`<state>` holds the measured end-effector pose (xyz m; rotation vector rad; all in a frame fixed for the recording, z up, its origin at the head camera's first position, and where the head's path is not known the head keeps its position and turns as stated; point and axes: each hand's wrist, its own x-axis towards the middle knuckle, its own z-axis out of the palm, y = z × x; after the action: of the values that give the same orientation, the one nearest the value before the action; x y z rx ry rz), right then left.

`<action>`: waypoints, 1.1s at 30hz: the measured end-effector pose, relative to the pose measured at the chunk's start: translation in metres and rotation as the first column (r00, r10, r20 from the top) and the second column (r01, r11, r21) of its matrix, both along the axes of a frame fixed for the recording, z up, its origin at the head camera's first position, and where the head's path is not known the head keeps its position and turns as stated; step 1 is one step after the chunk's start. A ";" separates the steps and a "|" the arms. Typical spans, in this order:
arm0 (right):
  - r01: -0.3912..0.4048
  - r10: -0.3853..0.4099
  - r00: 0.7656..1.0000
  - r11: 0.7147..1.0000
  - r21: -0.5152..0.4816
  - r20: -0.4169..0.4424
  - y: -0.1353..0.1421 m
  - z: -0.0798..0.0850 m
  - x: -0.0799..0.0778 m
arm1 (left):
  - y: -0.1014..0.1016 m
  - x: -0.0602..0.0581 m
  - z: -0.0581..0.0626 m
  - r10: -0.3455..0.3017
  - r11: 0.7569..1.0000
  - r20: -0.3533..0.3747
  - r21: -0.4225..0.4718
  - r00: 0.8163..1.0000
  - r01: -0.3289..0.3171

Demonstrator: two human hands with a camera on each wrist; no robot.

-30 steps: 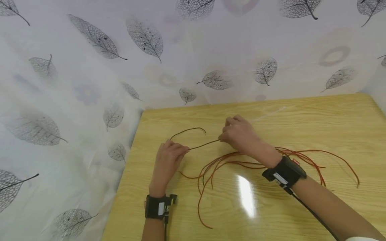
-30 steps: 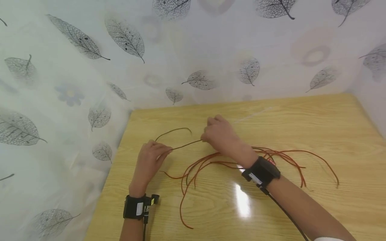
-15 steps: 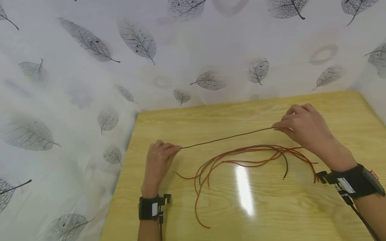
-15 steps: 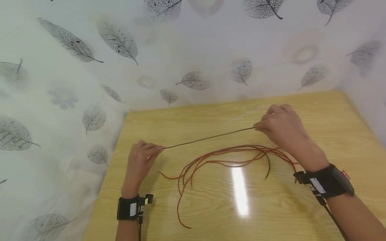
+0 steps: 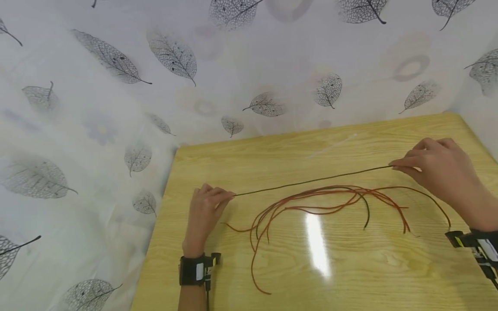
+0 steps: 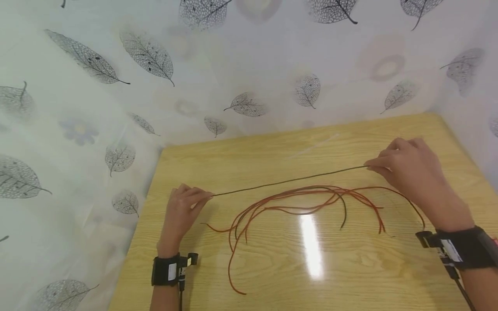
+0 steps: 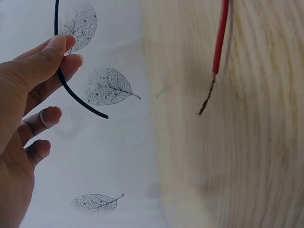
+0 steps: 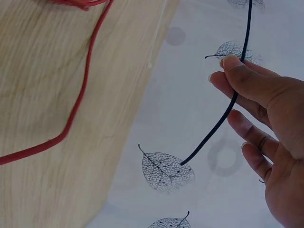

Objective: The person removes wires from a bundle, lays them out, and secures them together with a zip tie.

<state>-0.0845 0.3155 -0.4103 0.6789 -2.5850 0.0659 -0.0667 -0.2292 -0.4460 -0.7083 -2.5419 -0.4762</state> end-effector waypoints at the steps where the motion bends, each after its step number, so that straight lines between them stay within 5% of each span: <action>1: -0.005 0.005 1.000 1.000 0.002 0.012 0.002 -0.004 0.002 | 0.001 0.000 -0.002 -0.002 1.000 0.019 -0.001 1.000 0.003; 12: -0.005 0.003 0.987 1.000 0.010 0.160 0.009 -0.045 0.011 | 0.014 0.004 -0.029 0.015 0.995 0.183 -0.100 0.983 0.003; 19: -0.072 0.075 0.985 0.997 -0.025 0.153 0.008 -0.062 0.012 | 0.022 0.004 -0.036 0.052 0.981 0.234 -0.196 0.971 -0.005; 33: -0.138 0.150 0.973 0.987 -0.080 0.175 -0.013 -0.056 0.001 | 0.032 0.002 -0.040 0.007 0.979 0.287 -0.199 0.958 0.052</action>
<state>-0.0838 0.3027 -0.4663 0.8708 -2.6862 0.2711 -0.0649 -0.1974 -0.4856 -0.7923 -2.8896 -0.3476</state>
